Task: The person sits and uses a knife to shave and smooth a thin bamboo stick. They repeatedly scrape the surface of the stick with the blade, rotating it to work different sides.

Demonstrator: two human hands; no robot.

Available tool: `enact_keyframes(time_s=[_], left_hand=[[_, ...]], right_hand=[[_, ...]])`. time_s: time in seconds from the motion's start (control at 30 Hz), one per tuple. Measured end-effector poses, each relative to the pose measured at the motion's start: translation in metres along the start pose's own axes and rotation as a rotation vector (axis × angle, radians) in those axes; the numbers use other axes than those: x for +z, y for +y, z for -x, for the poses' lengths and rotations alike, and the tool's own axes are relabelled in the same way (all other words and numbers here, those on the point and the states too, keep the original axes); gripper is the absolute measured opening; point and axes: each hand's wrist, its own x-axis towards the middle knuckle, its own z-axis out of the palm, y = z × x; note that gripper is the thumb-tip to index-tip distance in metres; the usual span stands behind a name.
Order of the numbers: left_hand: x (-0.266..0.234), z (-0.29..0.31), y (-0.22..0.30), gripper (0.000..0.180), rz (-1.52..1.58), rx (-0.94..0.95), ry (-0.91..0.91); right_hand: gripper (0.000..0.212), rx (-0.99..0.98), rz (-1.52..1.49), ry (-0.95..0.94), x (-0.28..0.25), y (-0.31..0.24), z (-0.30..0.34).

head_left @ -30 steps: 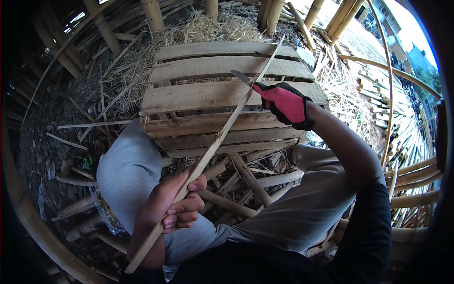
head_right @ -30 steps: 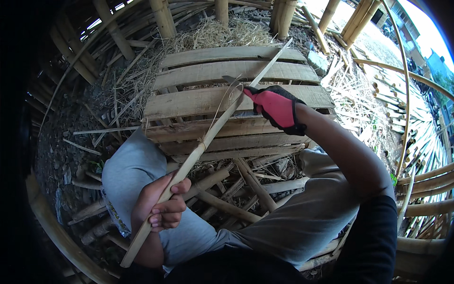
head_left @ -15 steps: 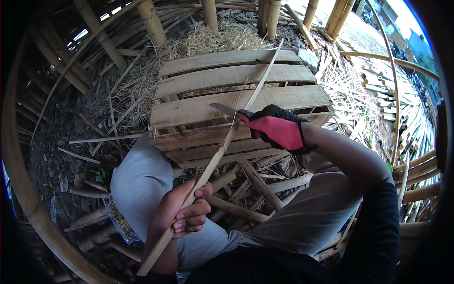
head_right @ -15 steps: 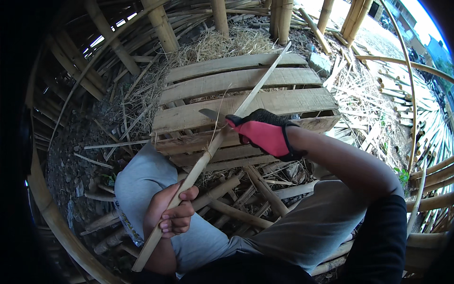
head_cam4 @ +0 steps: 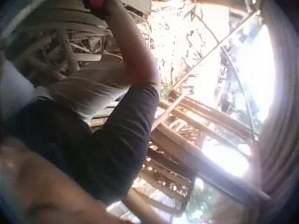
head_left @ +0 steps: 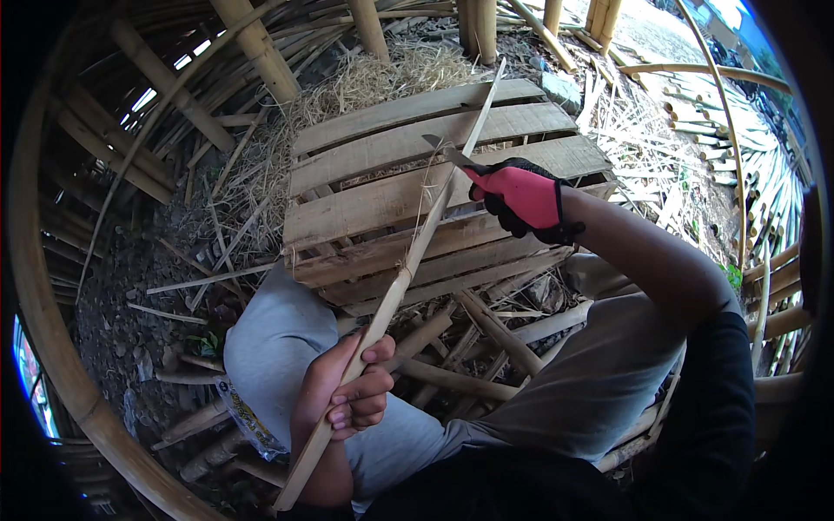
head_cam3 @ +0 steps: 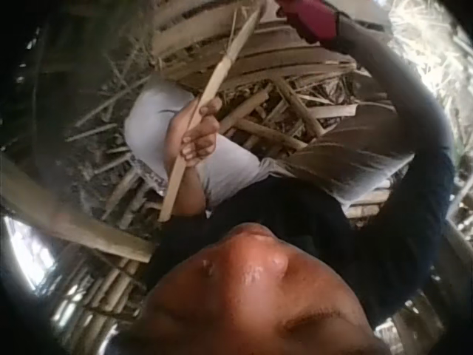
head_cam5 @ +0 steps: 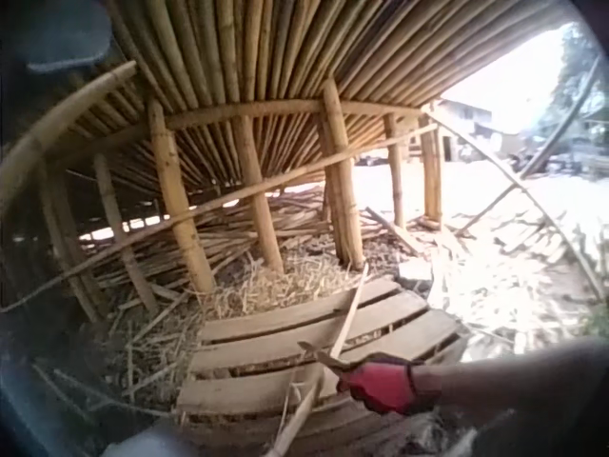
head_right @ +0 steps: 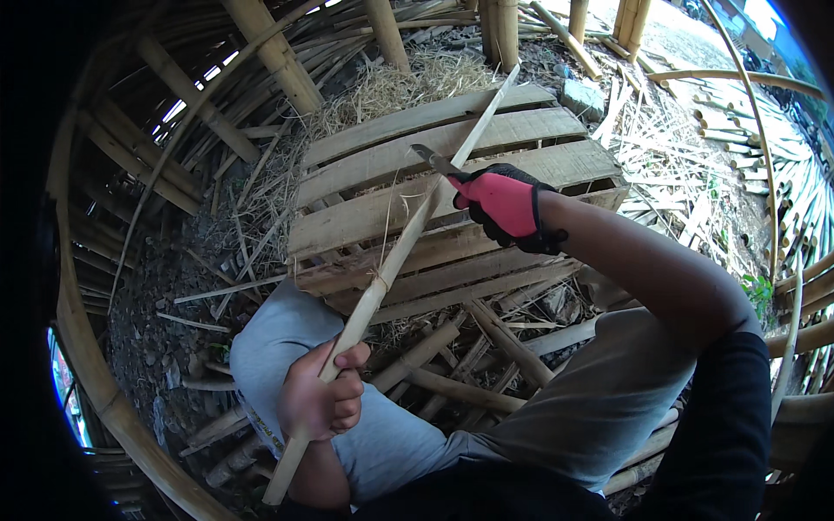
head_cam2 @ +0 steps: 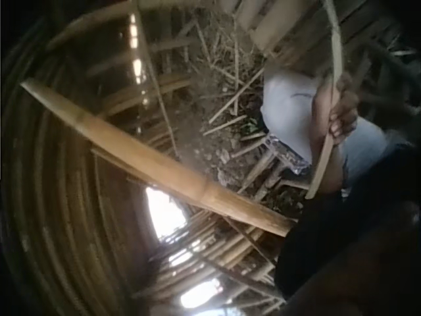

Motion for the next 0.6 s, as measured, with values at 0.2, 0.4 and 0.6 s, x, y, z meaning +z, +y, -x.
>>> enact_keyframes(time_s=[0.2,0.4,0.6], left_hand=[[-0.002,0.0,0.0,0.035,-0.015,0.014,0.027],[0.0,-0.003,-0.003,0.034,-0.05,0.007,0.049],[0.001,-0.004,-0.002,0.034,-0.043,0.046,0.05]], right_hand=[[0.037,-0.052,0.18,-0.289,0.031,0.0,0.028],[0.044,-0.208,0.447,-0.202,0.049,0.006,0.043],[0.029,-0.056,0.06,-0.09,0.027,0.003,0.027]])
